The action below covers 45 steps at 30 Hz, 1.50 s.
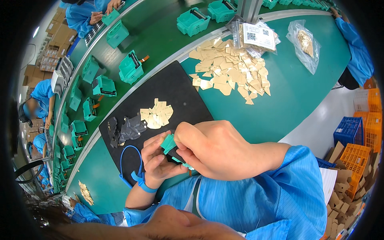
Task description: The recorder is assembling electronic components by placing stickers on green plastic housings on an assembly line.
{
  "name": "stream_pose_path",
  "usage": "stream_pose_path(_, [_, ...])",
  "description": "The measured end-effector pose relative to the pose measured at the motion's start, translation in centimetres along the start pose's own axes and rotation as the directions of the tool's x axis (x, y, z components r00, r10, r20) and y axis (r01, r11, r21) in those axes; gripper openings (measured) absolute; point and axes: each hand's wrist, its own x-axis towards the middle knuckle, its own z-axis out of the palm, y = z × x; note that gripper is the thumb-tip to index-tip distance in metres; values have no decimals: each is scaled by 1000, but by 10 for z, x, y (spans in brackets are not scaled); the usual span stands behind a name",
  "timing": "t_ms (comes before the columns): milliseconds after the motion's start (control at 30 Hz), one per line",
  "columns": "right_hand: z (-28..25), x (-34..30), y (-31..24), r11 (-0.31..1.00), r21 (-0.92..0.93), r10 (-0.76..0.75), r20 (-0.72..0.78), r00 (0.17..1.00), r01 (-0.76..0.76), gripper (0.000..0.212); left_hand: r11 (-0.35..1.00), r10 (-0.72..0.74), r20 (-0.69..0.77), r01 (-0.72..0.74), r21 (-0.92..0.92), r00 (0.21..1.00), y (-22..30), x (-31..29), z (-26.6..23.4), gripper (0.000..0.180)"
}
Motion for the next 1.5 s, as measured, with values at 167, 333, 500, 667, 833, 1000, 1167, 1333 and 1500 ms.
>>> stream_pose_path(167, [1,0,0,1000,0,3,1,1000,-3,27,1000,-7,5,7,6,1000,1,0,-2,63])
stream_pose_path(333, [3,-1,3,998,-56,-22,33,999,23,26,1000,1,5,-1,15,1000,1,1,-1,62])
stream_pose_path(500, [9,-1,3,840,-538,-46,50,998,66,34,999,-1,11,1,47,1000,-1,-1,-3,61])
stream_pose_path(667, [-10,4,4,870,-481,-110,21,994,107,45,999,9,31,-10,31,999,-5,1,-2,67])
stream_pose_path(833, [-12,18,-5,936,-306,-30,422,906,174,62,989,-92,168,70,132,982,0,3,-9,71])
stream_pose_path(1000, [-10,64,27,957,-259,-39,339,940,133,47,957,-246,37,236,167,969,-5,6,-9,88])
stream_pose_path(1167, [0,171,107,828,-560,-13,-75,997,-32,46,931,-263,-45,266,251,964,-8,8,-18,88])
stream_pose_path(1333, [13,189,146,694,-707,59,-129,990,-133,62,902,-282,-94,297,313,955,-12,13,-20,53])
stream_pose_path(1500, [21,111,77,807,-485,-214,293,932,338,38,872,-404,-227,448,195,886,-22,10,-29,33])
